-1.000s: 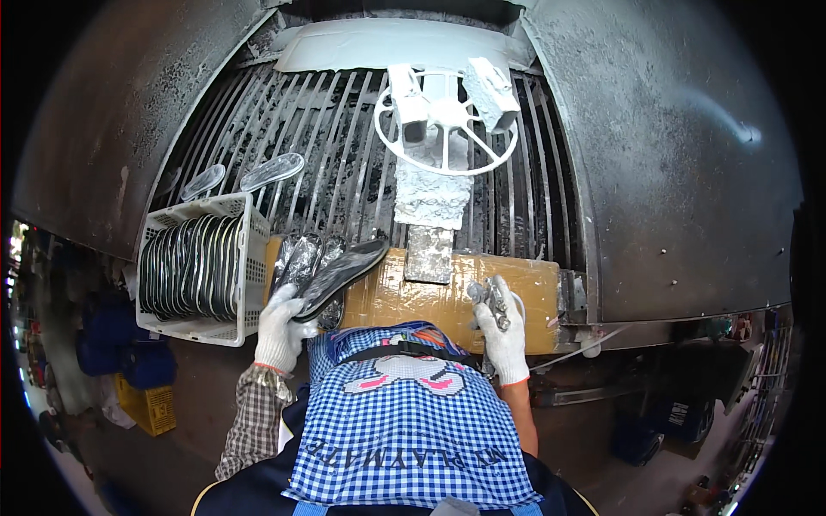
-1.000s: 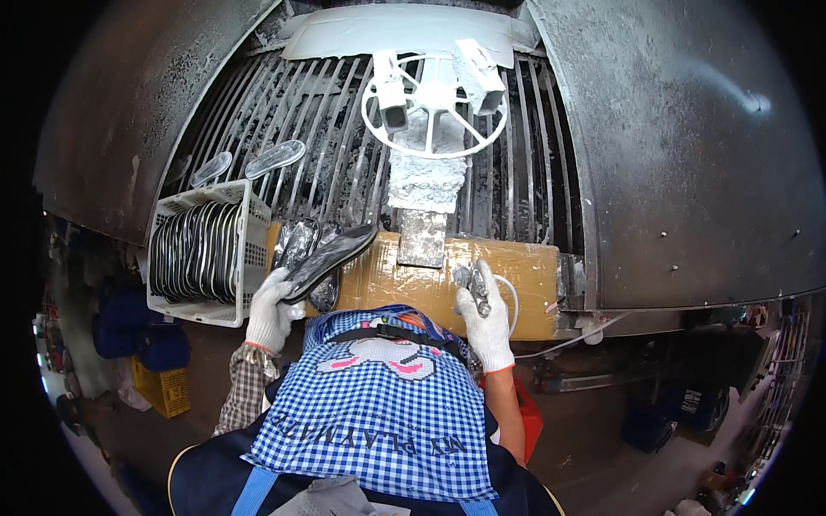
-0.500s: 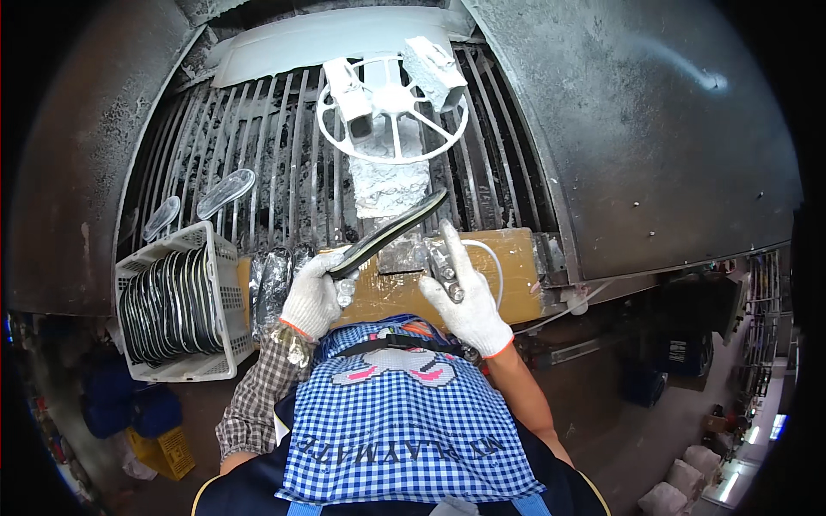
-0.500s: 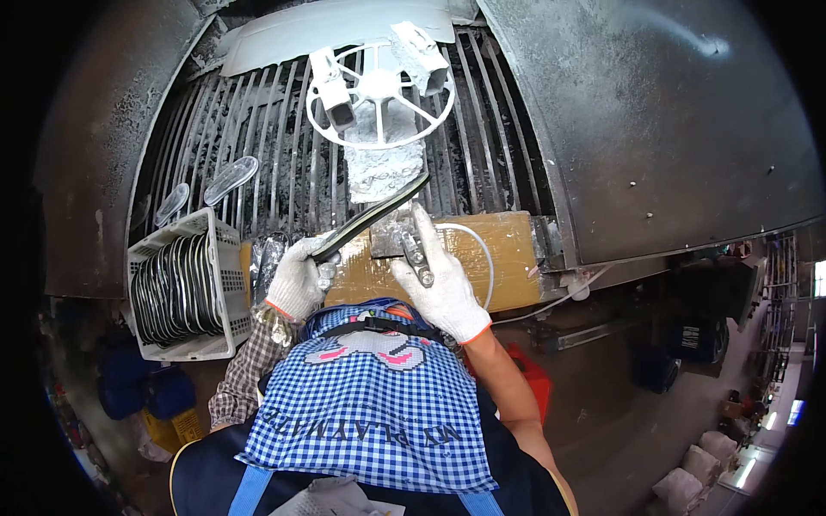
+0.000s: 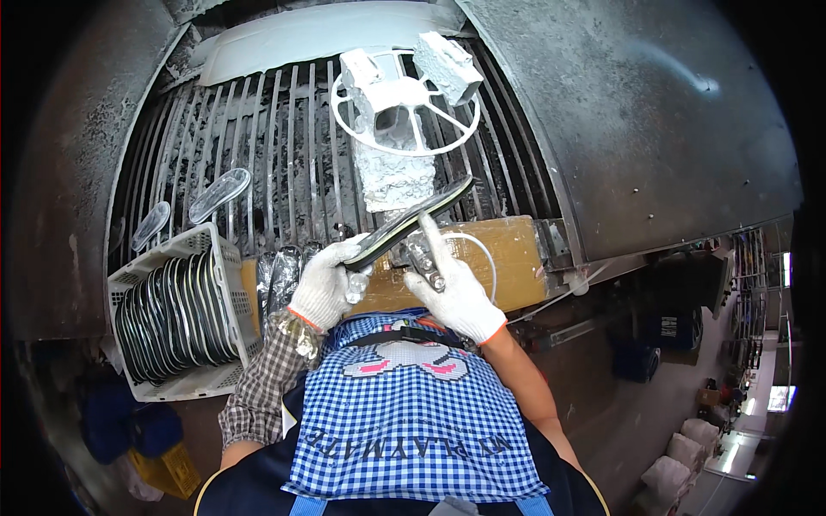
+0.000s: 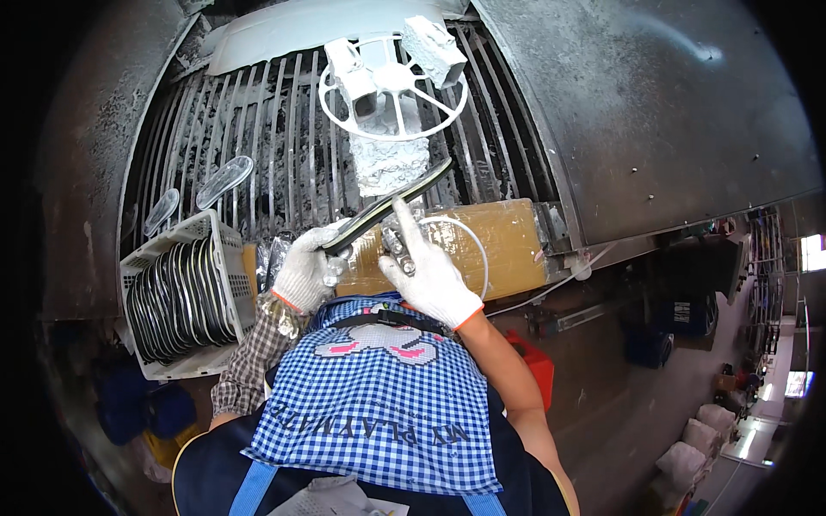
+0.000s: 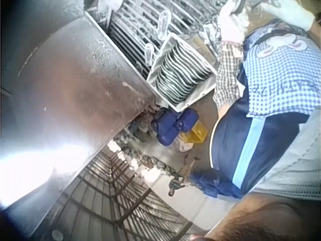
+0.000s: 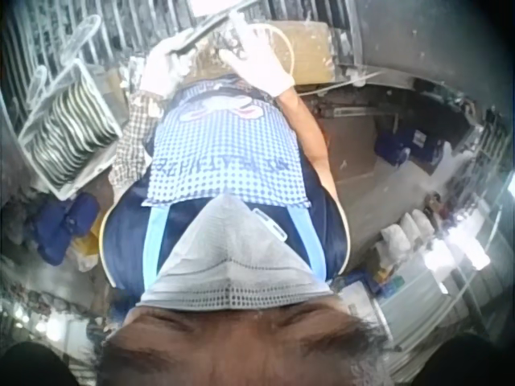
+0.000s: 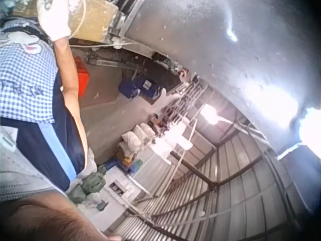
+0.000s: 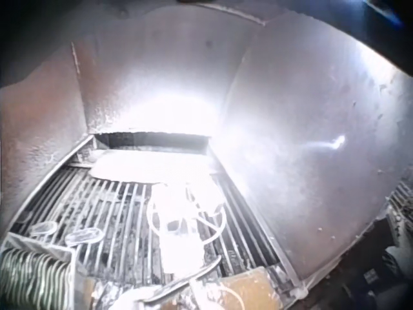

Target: The person spray paints a series of black slippers white using a handheld spray gun. They pick up each slipper from a white basket, hold it against a rotating fixture, and apply a coat of white paint to the sole and sides before placing it back in the basket.

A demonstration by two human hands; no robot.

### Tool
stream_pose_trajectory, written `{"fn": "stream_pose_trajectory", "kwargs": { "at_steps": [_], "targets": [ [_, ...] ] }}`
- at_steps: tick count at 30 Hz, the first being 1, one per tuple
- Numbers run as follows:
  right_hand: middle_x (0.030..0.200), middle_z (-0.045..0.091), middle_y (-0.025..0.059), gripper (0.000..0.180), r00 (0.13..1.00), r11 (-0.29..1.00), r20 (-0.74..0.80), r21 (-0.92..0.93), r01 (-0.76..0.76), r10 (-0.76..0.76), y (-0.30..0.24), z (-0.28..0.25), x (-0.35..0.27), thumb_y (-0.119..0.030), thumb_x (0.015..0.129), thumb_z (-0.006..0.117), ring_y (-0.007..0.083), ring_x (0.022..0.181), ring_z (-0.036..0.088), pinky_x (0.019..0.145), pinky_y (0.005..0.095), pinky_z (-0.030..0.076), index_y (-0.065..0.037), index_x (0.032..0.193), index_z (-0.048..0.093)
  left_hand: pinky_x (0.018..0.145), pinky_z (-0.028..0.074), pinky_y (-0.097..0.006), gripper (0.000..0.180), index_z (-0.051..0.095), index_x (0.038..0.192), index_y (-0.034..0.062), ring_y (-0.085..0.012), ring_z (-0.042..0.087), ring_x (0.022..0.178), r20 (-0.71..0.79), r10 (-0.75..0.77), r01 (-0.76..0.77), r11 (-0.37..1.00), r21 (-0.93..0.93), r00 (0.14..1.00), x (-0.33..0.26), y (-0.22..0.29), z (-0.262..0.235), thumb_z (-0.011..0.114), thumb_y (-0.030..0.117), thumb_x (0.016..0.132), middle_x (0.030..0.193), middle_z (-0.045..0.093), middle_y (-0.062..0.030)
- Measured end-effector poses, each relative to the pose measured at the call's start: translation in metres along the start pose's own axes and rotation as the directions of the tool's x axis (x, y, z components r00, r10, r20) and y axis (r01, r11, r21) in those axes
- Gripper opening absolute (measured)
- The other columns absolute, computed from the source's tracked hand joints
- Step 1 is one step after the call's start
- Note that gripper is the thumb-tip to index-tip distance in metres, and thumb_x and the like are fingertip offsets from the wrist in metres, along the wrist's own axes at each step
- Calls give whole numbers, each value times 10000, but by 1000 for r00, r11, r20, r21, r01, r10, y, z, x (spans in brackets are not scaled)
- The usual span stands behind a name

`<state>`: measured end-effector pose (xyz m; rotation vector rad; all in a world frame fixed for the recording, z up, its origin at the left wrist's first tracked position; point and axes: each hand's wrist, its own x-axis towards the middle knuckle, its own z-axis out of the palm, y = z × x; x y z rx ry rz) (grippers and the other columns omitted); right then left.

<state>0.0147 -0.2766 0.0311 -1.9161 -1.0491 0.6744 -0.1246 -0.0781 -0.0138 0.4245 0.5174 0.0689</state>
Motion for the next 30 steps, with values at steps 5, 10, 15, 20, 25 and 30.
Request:
{"fn": "stream_pose_trajectory", "kwargs": {
  "at_steps": [5, 10, 15, 20, 25, 30],
  "targets": [
    [1184, 720, 321, 956, 973, 994, 202, -38, -106, 112, -34, 24, -5, -194, 982, 687, 469, 1064, 720, 988, 491, 537, -153, 1731, 94, 413, 443, -225, 444, 589, 1392, -15, -101, 555, 550, -42, 5, -1, 996, 84, 999, -5, 6, 1, 602, 222, 1017, 808, 601, -45],
    [1305, 697, 293, 932, 971, 989, 191, 9, -147, 142, -40, 37, -8, -133, 976, 699, 396, 1184, 714, 1049, 443, 521, -121, 1722, 140, 421, 432, -212, 469, 584, 1411, -21, -81, 526, 546, 35, -30, 28, 998, 47, 999, -10, 8, -20, 607, 221, 1009, 855, 642, -48],
    [1434, 604, 354, 935, 988, 989, 103, 76, -125, 117, -30, 46, -6, -199, 982, 694, 517, 1344, 585, 1121, 487, 476, -164, 1725, 128, 401, 410, -197, 576, 541, 1482, -29, -56, 510, 537, 127, -23, 9, 994, 106, 992, -20, 19, -35, 650, 219, 973, 899, 681, -32],
    [1514, 559, 324, 928, 981, 974, 37, 118, -192, 189, -29, 34, 8, -143, 972, 698, 401, 1377, 595, 1164, 410, 435, -140, 1725, 156, 380, 372, -196, 638, 524, 1510, -32, -39, 489, 530, 68, 8, -18, 989, 146, 998, -29, 33, -39, 671, 214, 940, 905, 687, -8],
    [1464, 602, 279, 932, 980, 969, -22, 153, -193, 198, -5, 27, 20, -118, 958, 712, 344, 1332, 615, 1145, 376, 442, -106, 1720, 177, 389, 377, -187, 651, 510, 1525, -42, -39, 471, 522, 50, 61, -68, 983, 168, 997, -25, 36, -41, 663, 197, 939, 900, 690, -8],
    [1574, 517, 285, 924, 982, 966, 61, 179, -186, 178, -10, 25, 21, -116, 966, 702, 365, 1417, 562, 1188, 398, 410, -96, 1720, 171, 397, 375, -196, 641, 514, 1515, -51, -42, 465, 517, 50, 44, -51, 988, 144, 998, -19, 32, -39, 658, 203, 944, 866, 672, -2]
  ]
}}
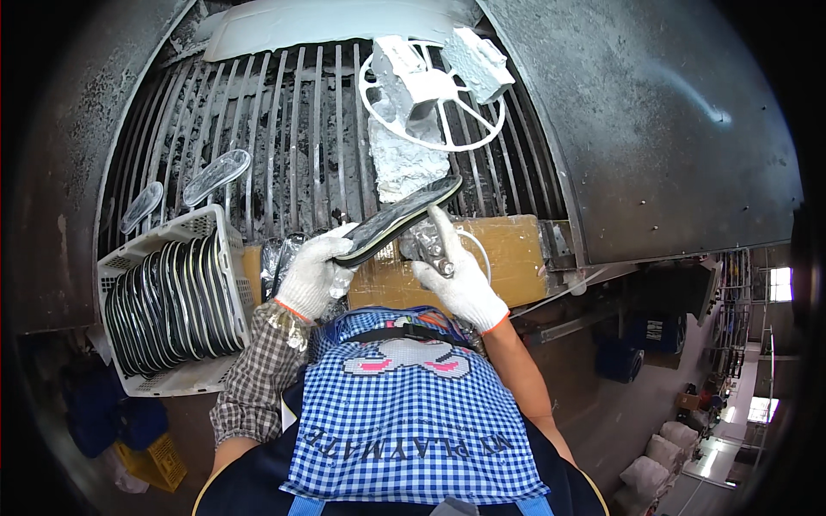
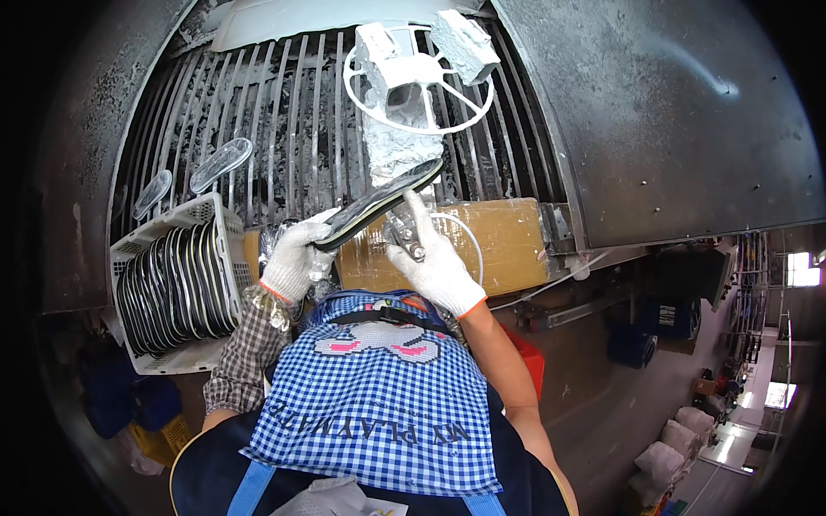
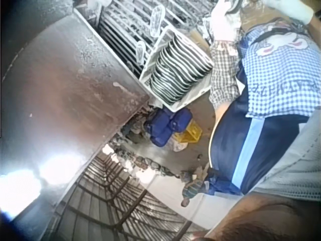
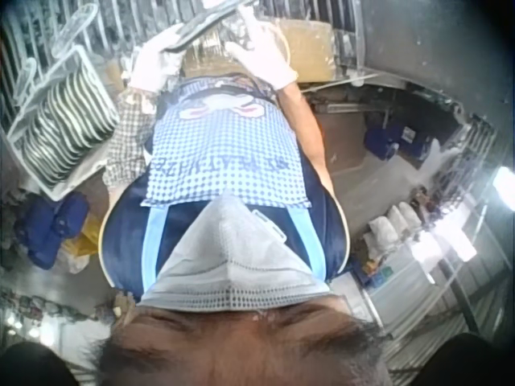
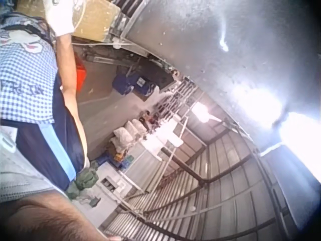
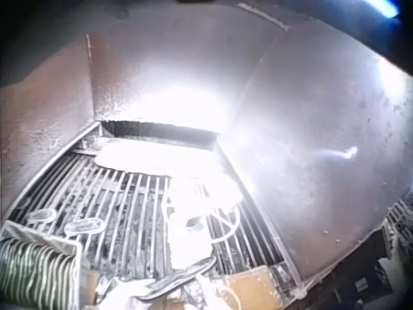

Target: The person spray paints a series of black slippers white using a handheld spray gun. They pick up each slipper from a white basket, hold it against a rotating fixture, and apply a coat of white paint to the sole and sides before placing it back in the basket.

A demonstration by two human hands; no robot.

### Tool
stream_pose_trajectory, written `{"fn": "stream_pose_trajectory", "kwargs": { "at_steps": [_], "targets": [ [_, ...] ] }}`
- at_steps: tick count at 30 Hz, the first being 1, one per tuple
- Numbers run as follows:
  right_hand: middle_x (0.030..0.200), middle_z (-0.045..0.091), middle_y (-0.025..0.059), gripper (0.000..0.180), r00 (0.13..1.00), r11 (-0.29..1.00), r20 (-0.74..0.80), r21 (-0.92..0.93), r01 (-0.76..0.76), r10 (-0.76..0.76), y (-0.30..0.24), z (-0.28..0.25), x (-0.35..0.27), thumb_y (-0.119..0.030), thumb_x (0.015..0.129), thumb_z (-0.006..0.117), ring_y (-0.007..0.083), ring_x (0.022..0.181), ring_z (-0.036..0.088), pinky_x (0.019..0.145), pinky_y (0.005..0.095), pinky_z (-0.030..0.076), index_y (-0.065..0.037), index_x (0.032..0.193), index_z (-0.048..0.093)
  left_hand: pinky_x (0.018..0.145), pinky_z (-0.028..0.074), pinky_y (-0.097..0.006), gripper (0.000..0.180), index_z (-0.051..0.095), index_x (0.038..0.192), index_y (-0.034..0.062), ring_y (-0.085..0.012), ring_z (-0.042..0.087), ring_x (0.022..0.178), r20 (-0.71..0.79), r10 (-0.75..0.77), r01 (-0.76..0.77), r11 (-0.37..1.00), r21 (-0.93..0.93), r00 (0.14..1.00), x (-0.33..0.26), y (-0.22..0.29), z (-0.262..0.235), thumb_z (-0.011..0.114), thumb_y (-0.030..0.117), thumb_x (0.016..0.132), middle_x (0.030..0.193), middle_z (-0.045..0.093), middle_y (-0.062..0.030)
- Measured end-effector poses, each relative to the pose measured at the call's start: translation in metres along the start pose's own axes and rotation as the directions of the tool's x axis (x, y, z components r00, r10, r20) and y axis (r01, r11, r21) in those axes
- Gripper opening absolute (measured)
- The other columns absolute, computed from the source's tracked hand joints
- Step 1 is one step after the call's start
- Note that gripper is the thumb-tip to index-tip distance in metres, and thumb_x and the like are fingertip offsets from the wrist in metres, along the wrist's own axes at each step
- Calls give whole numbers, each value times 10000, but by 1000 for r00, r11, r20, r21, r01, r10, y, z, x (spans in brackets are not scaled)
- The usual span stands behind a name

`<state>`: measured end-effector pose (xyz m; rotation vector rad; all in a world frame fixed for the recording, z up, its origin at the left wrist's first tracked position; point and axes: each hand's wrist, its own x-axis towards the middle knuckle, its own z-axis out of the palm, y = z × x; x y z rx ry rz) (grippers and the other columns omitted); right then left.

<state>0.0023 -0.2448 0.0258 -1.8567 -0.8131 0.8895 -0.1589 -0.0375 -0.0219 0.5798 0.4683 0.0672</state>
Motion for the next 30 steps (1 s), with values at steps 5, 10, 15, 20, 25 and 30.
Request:
{"fn": "stream_pose_trajectory", "kwargs": {
  "at_steps": [5, 10, 15, 20, 25, 30],
  "targets": [
    [1595, 492, 302, 900, 990, 979, 77, -161, 126, -115, -4, 2, -1, -123, 975, 692, 421, 1470, 514, 1211, 425, 397, -126, 1720, 186, 404, 384, -198, 613, 531, 1493, -44, -43, 483, 522, 14, -7, 7, 1000, 17, 1000, 9, -3, 7, 653, 220, 954, 856, 665, -4],
    [1504, 577, 270, 868, 972, 974, 178, -137, 179, -153, -11, 5, -3, -114, 970, 687, 408, 1387, 572, 1178, 426, 426, -162, 1712, 239, 412, 385, -203, 556, 583, 1454, -34, -44, 486, 539, -15, 0, 0, 1000, 1, 1000, 16, -10, 11, 627, 221, 962, 904, 668, -1],
    [1600, 526, 211, 792, 943, 998, 332, -66, 21, 2, -16, -6, -11, -75, 959, 666, 306, 1434, 552, 1206, 384, 405, -105, 1680, 338, 426, 401, -191, 530, 567, 1449, -43, -47, 525, 557, -49, 30, -30, 999, 14, 998, 32, -11, 25, 612, 176, 968, 1065, 742, -63],
    [1546, 580, 208, 745, 926, 999, 378, -31, 35, -21, -12, -16, -25, -139, 970, 685, 286, 1375, 595, 1167, 382, 446, -94, 1655, 395, 841, 621, -273, 510, 573, 1431, -111, -172, 753, 979, -36, 175, -169, 975, 143, 984, 49, -9, 46, 600, 93, 964, 1276, 743, -162],
    [1367, 697, 214, 643, 972, 997, 222, -16, 80, -75, 21, -30, -36, -152, 979, 684, 262, 1222, 690, 1076, 350, 518, -18, 1574, 479, 955, 601, -302, 525, 583, 1444, -108, -185, 738, 1063, 90, 186, -205, 926, 317, 979, 60, 8, 68, 647, 5, 936, 1304, 728, -183],
    [1450, 672, 169, 647, 997, 984, 64, 171, -51, 40, 46, -60, -52, -149, 1001, 679, 213, 1305, 639, 1096, 325, 495, 6, 1591, 462, 558, 570, -188, 492, 624, 1447, -18, -68, 701, 678, 140, 254, -290, 847, 446, 957, 49, 59, 127, 678, 50, 963, 1144, 775, -114]
  ]
}}
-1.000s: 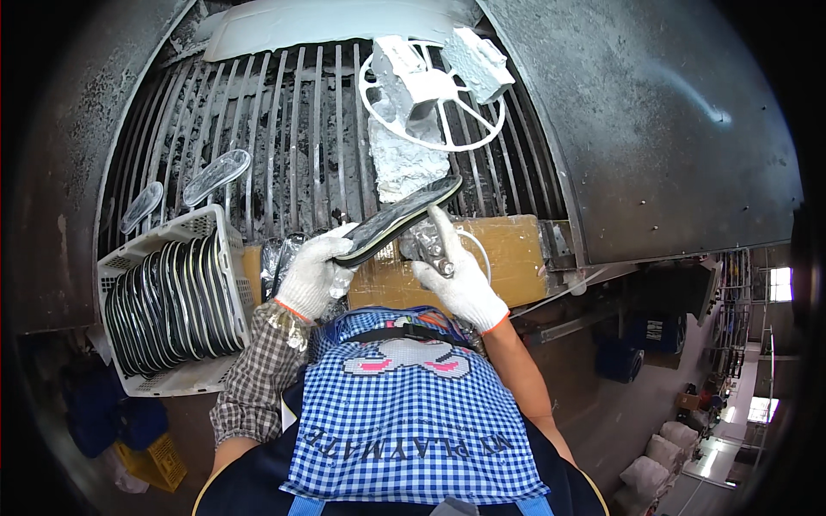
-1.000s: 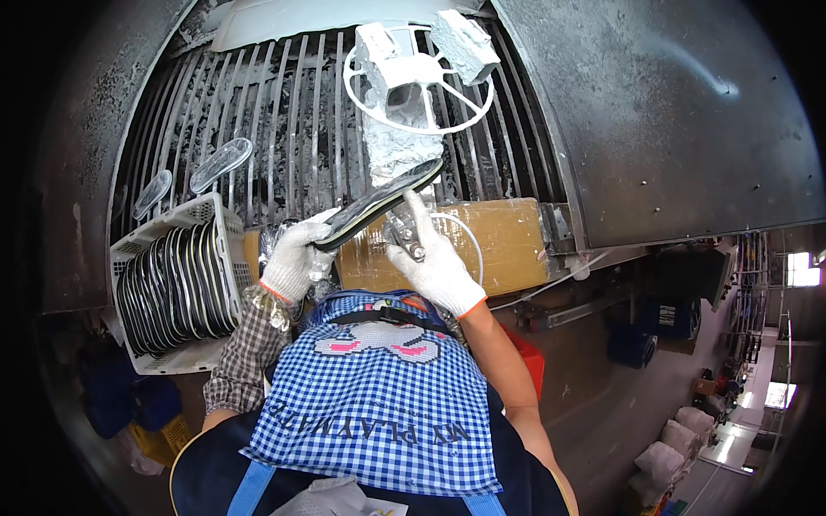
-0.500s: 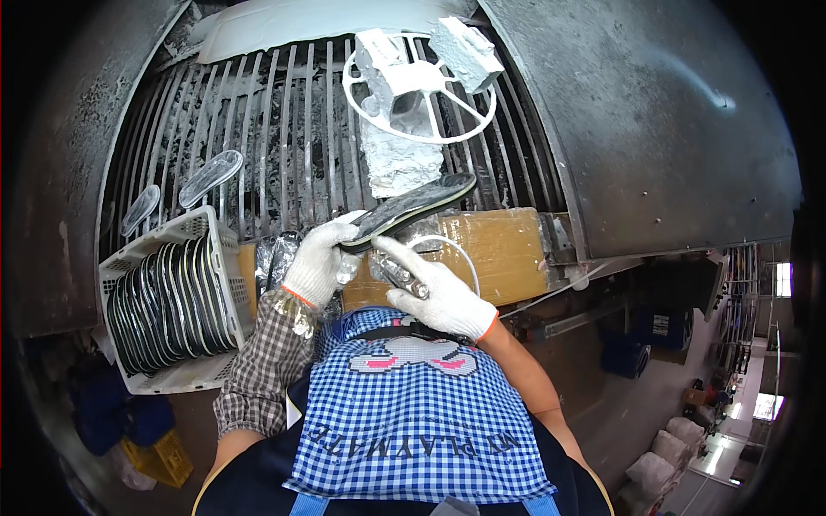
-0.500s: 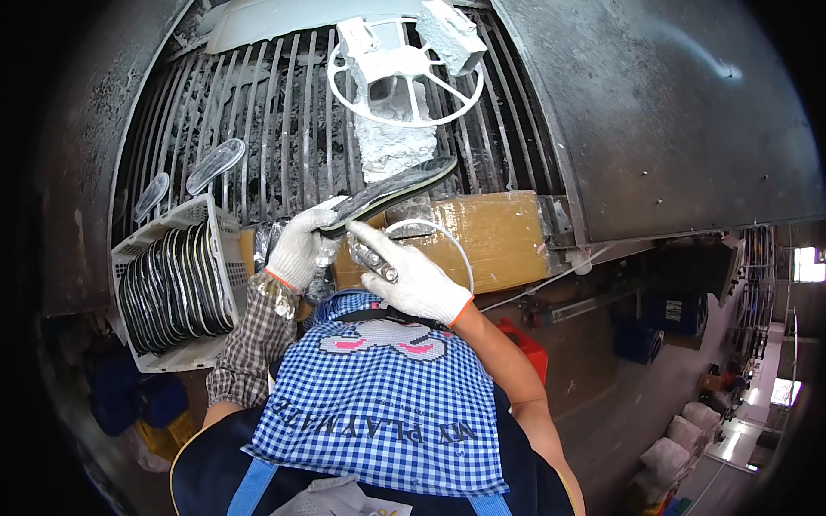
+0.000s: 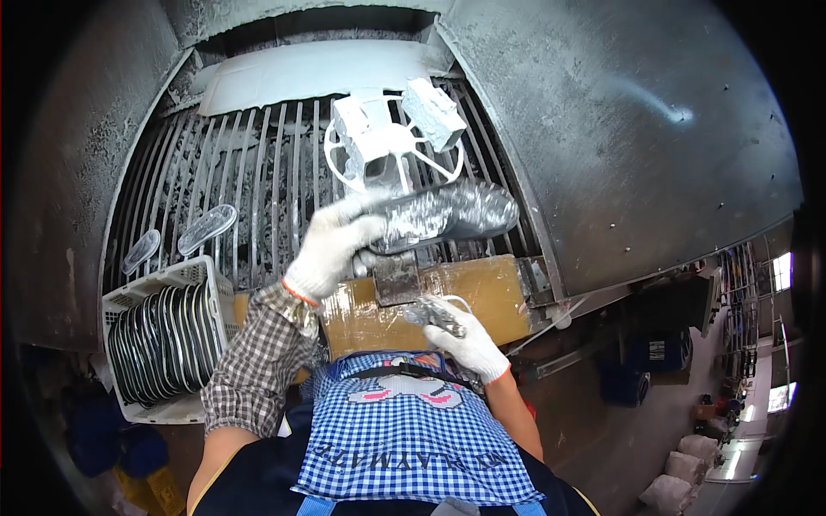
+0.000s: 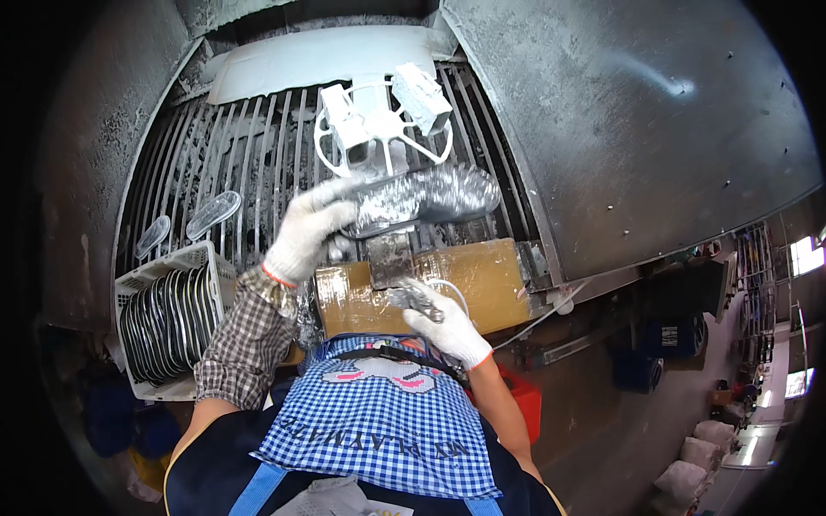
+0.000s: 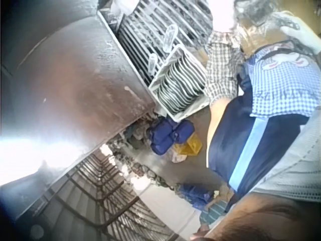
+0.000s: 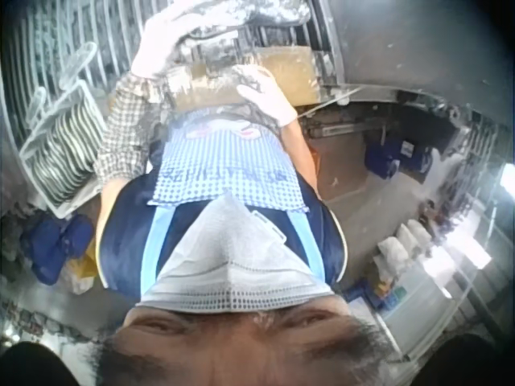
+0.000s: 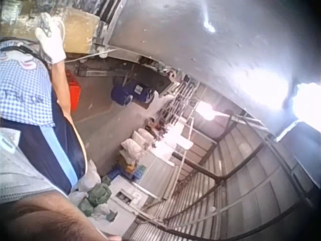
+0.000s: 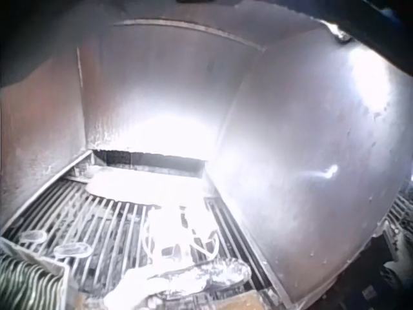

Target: The person spray paints a series of black slippers white using a handheld spray gun. They pick up each slipper from a white basket, hold it against a rotating fixture, and apply a coat of white paint to the sole and sides before placing it back in the basket.

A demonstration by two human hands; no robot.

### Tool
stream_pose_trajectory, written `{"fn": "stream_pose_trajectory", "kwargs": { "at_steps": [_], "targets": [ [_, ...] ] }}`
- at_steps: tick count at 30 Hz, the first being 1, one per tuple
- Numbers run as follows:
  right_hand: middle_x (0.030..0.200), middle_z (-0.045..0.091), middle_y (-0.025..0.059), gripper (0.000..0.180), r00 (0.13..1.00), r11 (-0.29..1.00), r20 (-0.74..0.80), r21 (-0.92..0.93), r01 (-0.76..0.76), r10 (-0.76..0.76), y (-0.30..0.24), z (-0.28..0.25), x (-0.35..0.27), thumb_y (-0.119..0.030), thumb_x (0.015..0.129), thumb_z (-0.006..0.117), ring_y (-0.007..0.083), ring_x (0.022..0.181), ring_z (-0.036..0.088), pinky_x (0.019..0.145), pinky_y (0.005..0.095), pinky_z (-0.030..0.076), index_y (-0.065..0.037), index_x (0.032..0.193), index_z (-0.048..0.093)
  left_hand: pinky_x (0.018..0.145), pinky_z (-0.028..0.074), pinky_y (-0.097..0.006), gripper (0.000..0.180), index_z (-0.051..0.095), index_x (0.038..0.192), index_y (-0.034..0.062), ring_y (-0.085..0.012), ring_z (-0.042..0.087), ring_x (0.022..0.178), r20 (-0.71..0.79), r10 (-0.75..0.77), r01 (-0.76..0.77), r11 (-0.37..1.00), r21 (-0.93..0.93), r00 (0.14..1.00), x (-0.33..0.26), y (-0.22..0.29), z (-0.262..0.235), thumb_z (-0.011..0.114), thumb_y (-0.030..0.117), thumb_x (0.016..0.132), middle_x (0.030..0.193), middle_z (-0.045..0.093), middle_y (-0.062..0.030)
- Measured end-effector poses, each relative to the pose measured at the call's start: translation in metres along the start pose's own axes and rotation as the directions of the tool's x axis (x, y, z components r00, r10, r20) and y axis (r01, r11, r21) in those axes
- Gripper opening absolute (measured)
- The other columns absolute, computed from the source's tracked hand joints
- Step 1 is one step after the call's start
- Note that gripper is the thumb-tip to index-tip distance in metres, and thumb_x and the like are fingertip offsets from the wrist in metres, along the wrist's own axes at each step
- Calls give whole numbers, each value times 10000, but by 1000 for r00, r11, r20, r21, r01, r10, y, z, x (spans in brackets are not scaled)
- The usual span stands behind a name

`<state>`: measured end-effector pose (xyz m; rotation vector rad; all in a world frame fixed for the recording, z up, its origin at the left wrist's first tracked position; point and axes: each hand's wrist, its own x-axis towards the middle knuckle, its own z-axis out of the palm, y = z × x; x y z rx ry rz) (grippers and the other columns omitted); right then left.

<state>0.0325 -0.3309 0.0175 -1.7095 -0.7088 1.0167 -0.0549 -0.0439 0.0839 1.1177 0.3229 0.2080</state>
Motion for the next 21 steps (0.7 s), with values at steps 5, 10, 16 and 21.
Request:
{"fn": "stream_pose_trajectory", "kwargs": {
  "at_steps": [5, 10, 16, 21],
  "targets": [
    [1053, 665, 22, 542, 958, 991, -262, 95, -95, 117, 5, -22, -15, -159, 1024, 668, 92, 841, 605, 763, 276, 528, 8, 1525, 544, 437, 493, -174, 428, 656, 1409, -7, -49, 626, 543, -144, 255, -254, 967, 31, 956, 55, 59, 4, 710, 64, 990, 977, 787, -95],
    [1067, 676, 14, 526, 944, 990, -314, 124, -71, 107, 30, -39, -20, -213, 1037, 678, 92, 851, 614, 759, 272, 529, 6, 1502, 570, 448, 478, -210, 414, 674, 1374, -32, -89, 615, 536, -248, 321, -325, 945, 27, 914, 127, 82, -27, 736, 66, 976, 894, 770, -109],
    [1137, 705, 9, 530, 939, 979, -330, 203, -31, 98, 45, -53, -22, -208, 1044, 697, 81, 866, 615, 768, 267, 531, 5, 1512, 566, 440, 460, -216, 400, 685, 1361, -23, -84, 576, 543, -253, 312, -301, 950, 79, 916, 157, 73, -47, 710, 77, 975, 905, 742, -90],
    [1131, 705, 11, 530, 939, 980, -333, 196, -23, 89, 50, -59, -19, -197, 1042, 701, 80, 867, 615, 767, 267, 532, 6, 1512, 566, 436, 458, -214, 382, 694, 1338, -23, -86, 582, 542, -271, 296, -288, 955, 69, 916, 162, 68, -57, 716, 78, 970, 929, 755, -97]
  ]
}}
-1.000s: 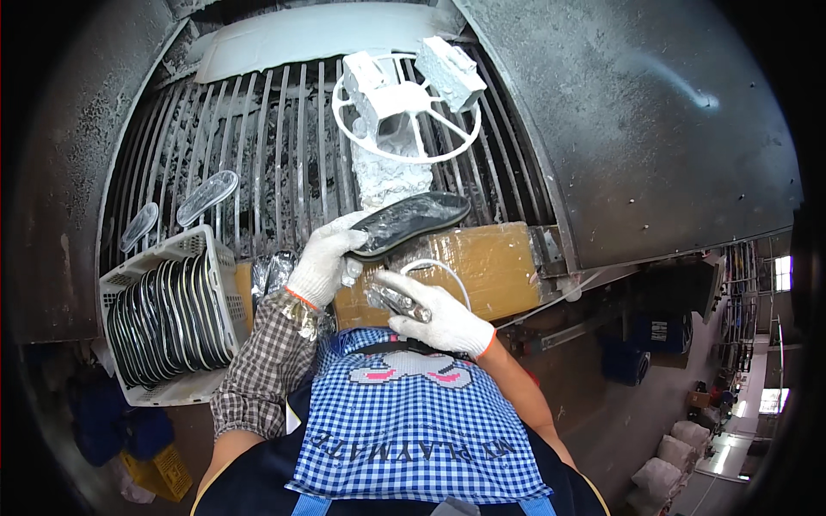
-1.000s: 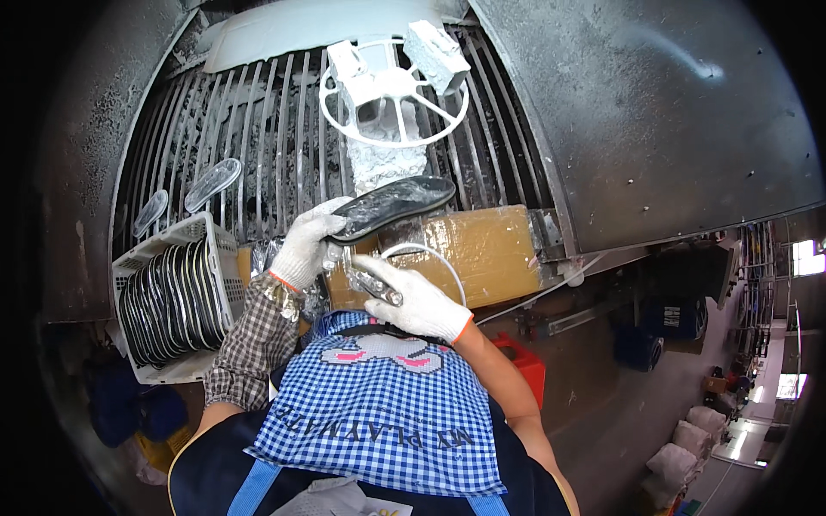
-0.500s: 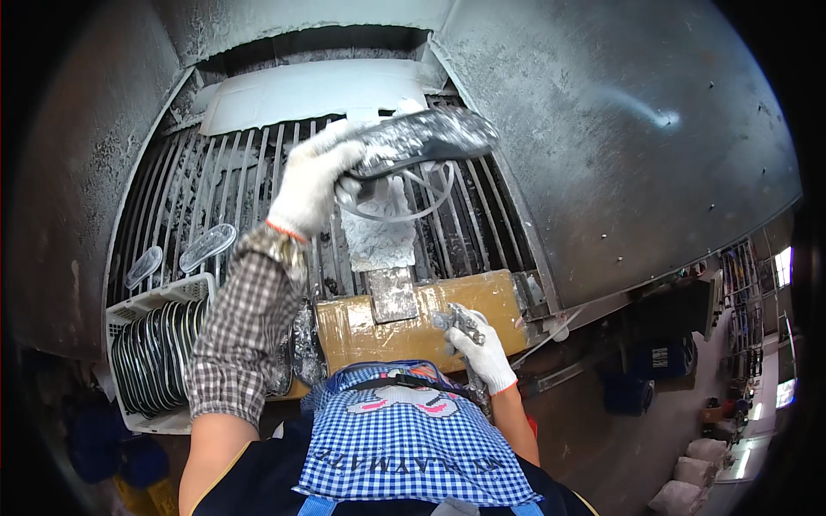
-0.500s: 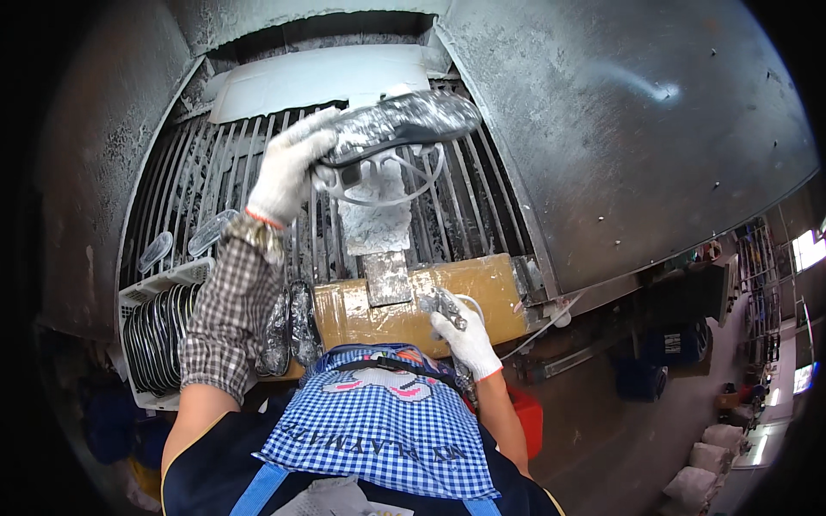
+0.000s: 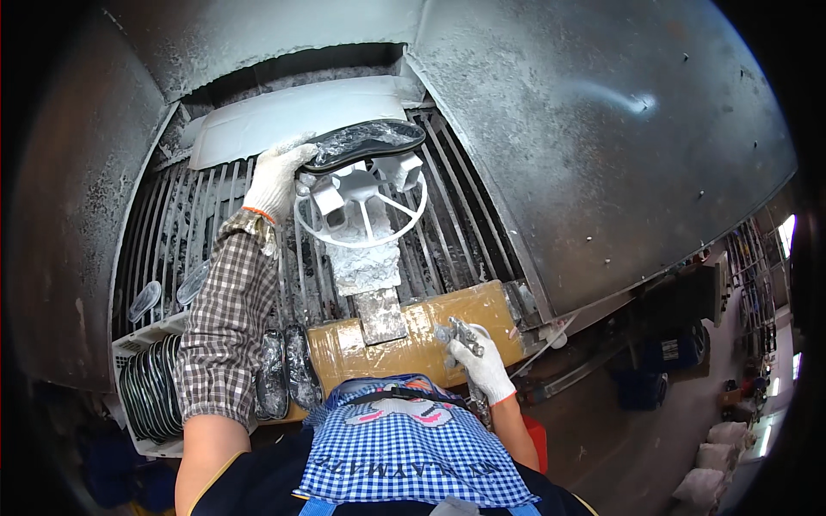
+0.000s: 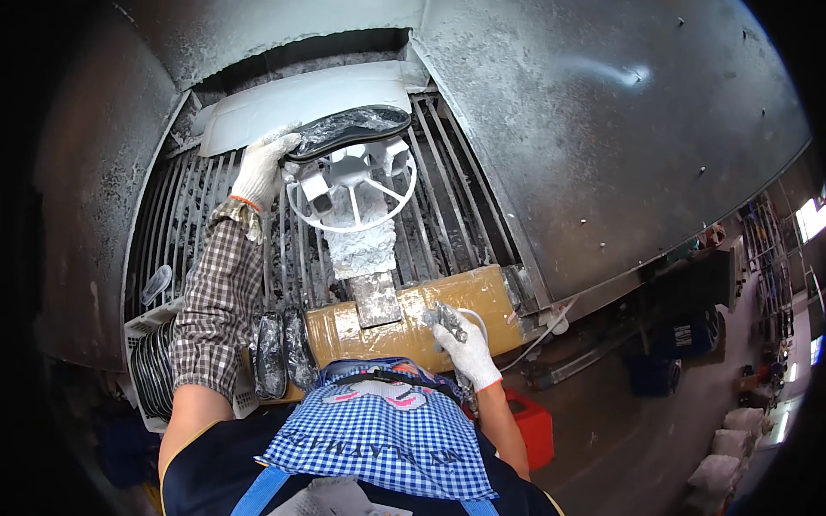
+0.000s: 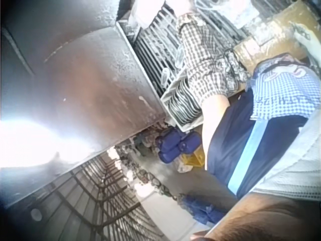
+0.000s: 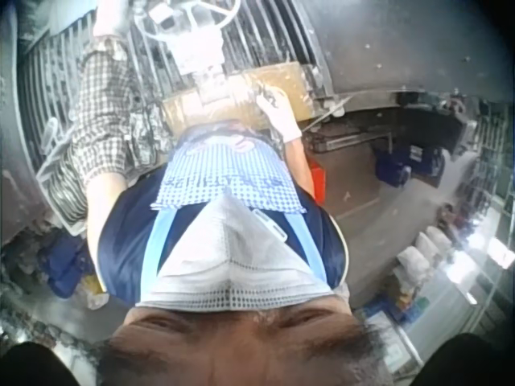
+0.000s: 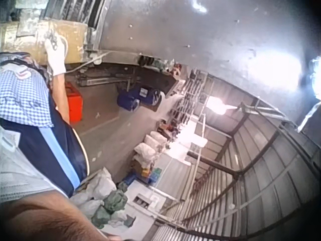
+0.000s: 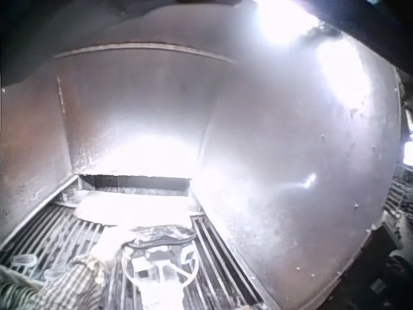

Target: The person spray paints a series of black slippers white using a handheld spray gun. They pick up each slipper from a white basket, hold it against a rotating fixture, and apply a coat of white paint to the sole and sides before placing it back in the basket.

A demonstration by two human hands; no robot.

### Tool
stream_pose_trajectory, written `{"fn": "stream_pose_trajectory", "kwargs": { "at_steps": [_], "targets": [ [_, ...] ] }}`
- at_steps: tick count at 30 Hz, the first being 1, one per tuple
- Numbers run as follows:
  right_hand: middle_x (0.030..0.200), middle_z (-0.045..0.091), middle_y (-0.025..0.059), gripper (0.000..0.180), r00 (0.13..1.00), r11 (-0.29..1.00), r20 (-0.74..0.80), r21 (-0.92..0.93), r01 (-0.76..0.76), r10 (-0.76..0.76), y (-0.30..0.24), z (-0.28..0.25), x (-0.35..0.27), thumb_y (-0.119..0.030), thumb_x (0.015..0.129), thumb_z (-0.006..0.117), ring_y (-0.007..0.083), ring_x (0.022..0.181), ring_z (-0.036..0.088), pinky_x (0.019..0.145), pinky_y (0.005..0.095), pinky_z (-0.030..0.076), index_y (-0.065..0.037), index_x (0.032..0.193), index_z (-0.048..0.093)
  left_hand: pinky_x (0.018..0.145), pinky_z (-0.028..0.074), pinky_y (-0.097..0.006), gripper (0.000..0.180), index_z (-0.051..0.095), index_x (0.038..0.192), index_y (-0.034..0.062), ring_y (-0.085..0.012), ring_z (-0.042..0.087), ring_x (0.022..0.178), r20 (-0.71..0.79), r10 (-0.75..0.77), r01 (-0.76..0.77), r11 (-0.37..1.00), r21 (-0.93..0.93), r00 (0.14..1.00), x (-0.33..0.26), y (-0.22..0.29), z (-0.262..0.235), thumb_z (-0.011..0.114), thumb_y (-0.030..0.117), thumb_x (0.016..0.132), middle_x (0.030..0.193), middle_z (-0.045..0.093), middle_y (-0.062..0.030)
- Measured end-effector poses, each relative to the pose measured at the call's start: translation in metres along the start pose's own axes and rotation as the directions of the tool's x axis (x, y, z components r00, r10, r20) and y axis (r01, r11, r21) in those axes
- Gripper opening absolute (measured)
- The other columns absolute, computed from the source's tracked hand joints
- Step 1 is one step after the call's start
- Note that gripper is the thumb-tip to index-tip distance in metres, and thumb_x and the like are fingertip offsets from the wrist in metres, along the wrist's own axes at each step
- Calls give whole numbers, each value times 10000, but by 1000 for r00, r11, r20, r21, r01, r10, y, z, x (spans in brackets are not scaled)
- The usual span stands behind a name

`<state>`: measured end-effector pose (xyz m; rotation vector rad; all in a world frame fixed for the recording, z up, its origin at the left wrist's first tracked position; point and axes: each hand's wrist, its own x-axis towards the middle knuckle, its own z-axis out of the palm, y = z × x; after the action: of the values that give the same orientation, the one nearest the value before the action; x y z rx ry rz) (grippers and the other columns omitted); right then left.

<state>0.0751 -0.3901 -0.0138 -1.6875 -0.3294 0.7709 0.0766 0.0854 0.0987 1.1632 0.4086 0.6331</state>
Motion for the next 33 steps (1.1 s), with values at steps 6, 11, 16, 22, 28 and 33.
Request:
{"fn": "stream_pose_trajectory", "kwargs": {
  "at_steps": [6, 11, 16, 22, 28, 33],
  "targets": [
    [1014, 670, -8, 505, 1000, 999, -7, -28, 17, -17, -4, -1, 2, -184, 1042, 684, 81, 830, 609, 747, 260, 519, 8, 1498, 583, 417, 417, -211, 318, 697, 1261, -44, -79, 560, 519, -50, 20, -16, 997, 81, 999, -12, 7, 1, 735, 107, 984, 886, 745, -101],
    [928, 659, -11, 490, 1000, 999, -3, -34, 1, -1, -4, 1, 7, -168, 1038, 673, 80, 794, 606, 729, 259, 507, 15, 1485, 594, 419, 447, -211, 320, 694, 1265, -50, -81, 567, 512, -35, -9, 13, 991, 134, 999, -14, 5, -6, 731, 113, 992, 871, 736, -100],
    [1015, 662, 32, 435, 999, 999, -35, -53, -6, 4, -15, 4, 4, -130, 991, 671, 102, 828, 649, 760, 285, 528, 33, 1393, 639, 431, 476, -212, 381, 701, 1288, -46, -79, 595, 531, -86, 24, -5, 976, 216, 996, -22, -2, -6, 766, 156, 970, 913, 757, -104],
    [1013, 681, 32, 513, 998, 998, -33, -8, 57, -57, -6, 4, 6, -155, 1021, 665, 97, 831, 640, 758, 276, 528, 35, 1487, 565, 442, 479, -209, 446, 670, 1351, -38, -86, 607, 536, -136, 56, -27, 979, 201, 989, -22, -7, -10, 769, 168, 968, 955, 768, -107],
    [1050, 685, 47, 622, 977, 979, -81, 35, 201, -198, -17, 6, 15, -175, 1040, 671, 96, 844, 647, 791, 262, 540, 64, 1574, 458, 516, 513, -231, 512, 614, 1432, -19, -108, 634, 626, -334, 149, -121, 987, 102, 931, -35, -17, -16, 749, 206, 992, 1035, 748, -100],
    [1066, 724, 82, 593, 933, 928, -36, 99, 359, -357, -73, 18, 35, -157, 1076, 607, 112, 868, 677, 809, 284, 568, 56, 1597, 419, 664, 570, -288, 408, 617, 1358, 15, -135, 629, 729, -569, -87, 35, 994, -103, 818, -88, -57, -10, 691, 67, 960, 897, 664, -21]
  ]
}}
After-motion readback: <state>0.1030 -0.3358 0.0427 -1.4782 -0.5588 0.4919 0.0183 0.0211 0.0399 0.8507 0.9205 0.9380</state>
